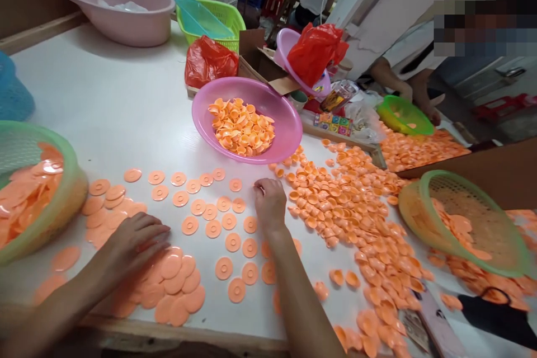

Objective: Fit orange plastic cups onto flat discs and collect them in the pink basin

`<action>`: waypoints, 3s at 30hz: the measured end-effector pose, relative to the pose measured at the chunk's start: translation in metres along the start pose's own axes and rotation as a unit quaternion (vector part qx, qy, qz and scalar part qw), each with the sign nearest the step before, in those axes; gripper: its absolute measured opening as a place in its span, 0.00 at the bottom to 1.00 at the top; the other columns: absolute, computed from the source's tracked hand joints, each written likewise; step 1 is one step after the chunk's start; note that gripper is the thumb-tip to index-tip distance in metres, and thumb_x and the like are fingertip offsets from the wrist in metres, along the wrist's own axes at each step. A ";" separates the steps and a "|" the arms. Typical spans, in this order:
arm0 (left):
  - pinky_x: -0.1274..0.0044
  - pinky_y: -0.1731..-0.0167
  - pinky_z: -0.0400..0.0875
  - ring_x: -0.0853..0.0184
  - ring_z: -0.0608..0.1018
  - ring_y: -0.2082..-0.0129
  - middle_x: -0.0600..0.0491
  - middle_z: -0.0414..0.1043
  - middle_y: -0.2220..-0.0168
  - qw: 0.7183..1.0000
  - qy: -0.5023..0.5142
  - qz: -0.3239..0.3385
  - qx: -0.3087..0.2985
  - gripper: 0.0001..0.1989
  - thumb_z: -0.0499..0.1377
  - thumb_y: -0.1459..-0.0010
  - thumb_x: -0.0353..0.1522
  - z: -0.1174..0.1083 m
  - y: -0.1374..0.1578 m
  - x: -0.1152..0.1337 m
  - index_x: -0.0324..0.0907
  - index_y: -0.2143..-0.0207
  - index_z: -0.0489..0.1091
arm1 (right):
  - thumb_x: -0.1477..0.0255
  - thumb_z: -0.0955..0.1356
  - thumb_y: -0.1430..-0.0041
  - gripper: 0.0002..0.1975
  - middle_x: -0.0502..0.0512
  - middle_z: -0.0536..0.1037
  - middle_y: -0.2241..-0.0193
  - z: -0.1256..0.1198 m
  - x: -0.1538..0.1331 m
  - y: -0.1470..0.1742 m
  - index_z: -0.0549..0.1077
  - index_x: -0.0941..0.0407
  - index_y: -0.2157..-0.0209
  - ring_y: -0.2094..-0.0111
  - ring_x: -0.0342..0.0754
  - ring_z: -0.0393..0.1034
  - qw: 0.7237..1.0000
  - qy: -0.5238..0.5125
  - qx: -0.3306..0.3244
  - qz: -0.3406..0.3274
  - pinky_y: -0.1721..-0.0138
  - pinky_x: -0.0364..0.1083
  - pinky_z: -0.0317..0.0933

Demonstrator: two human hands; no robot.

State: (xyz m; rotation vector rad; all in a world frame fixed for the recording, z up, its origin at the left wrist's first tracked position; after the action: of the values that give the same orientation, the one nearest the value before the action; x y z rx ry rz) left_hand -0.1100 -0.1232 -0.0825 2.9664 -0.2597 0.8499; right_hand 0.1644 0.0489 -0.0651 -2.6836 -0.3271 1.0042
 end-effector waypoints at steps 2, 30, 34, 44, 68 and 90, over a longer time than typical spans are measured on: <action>0.70 0.64 0.57 0.62 0.70 0.61 0.53 0.73 0.64 1.000 -0.004 0.016 -0.024 0.03 0.59 0.41 0.32 0.006 -0.003 0.011 0.45 0.66 0.73 | 0.77 0.66 0.45 0.07 0.55 0.76 0.72 -0.004 0.010 0.008 0.74 0.54 0.74 0.64 0.53 0.66 0.999 0.042 -0.001 -0.029 0.61 0.51 0.61; 0.73 0.65 0.64 0.66 0.73 0.66 0.54 0.75 0.68 0.989 0.099 -0.036 0.104 0.08 0.55 0.37 0.32 -0.007 0.000 -0.001 0.44 0.69 0.71 | 0.85 0.69 0.47 0.13 0.53 0.70 0.63 0.044 -0.099 0.143 0.71 0.55 0.62 0.61 0.49 0.63 0.911 -0.033 -0.390 -0.126 0.64 0.46 0.60; 0.70 0.64 0.60 0.62 0.72 0.62 0.51 0.77 0.63 0.995 -0.054 0.036 0.082 0.10 0.52 0.35 0.29 -0.003 -0.009 -0.001 0.43 0.67 0.73 | 0.87 0.66 0.48 0.13 0.52 0.70 0.64 0.041 -0.099 0.142 0.71 0.54 0.66 0.61 0.48 0.63 0.906 -0.032 -0.397 -0.141 0.66 0.45 0.58; 0.63 0.58 0.56 0.55 0.69 0.50 0.45 0.74 0.49 0.983 -0.158 0.084 0.026 0.18 0.49 0.39 0.20 0.021 -0.069 0.035 0.42 0.51 0.69 | 0.89 0.64 0.52 0.17 0.53 0.72 0.64 0.030 -0.102 0.140 0.68 0.56 0.64 0.63 0.47 0.65 0.911 -0.091 -0.392 -0.088 0.65 0.45 0.61; 0.72 0.64 0.65 0.65 0.74 0.63 0.52 0.77 0.65 0.985 0.121 0.084 -0.088 0.12 0.55 0.36 0.29 0.005 0.026 0.030 0.48 0.65 0.77 | 0.85 0.70 0.50 0.14 0.54 0.71 0.63 0.014 -0.087 0.176 0.67 0.54 0.65 0.62 0.52 0.62 0.937 -0.017 -0.343 -0.071 0.61 0.51 0.62; 0.67 0.61 0.57 0.61 0.71 0.58 0.50 0.76 0.60 0.986 -0.022 0.166 -0.020 0.09 0.53 0.35 0.27 0.035 0.027 0.067 0.44 0.63 0.73 | 0.80 0.65 0.37 0.08 0.55 0.74 0.67 -0.020 -0.046 0.179 0.73 0.54 0.64 0.63 0.51 0.65 0.975 -0.048 -0.208 -0.070 0.62 0.51 0.63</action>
State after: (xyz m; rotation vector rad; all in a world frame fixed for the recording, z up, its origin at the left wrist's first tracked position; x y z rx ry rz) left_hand -0.0406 -0.1625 -0.0773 2.9513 -0.7815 0.7930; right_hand 0.1652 -0.1363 -0.0790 -2.9223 -0.8157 1.1291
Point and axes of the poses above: each hand's wrist, its own y-axis away from the middle knuckle, its own z-axis out of the palm, x = y × z, the point moved 3 cm from there along -y, towards the middle knuckle
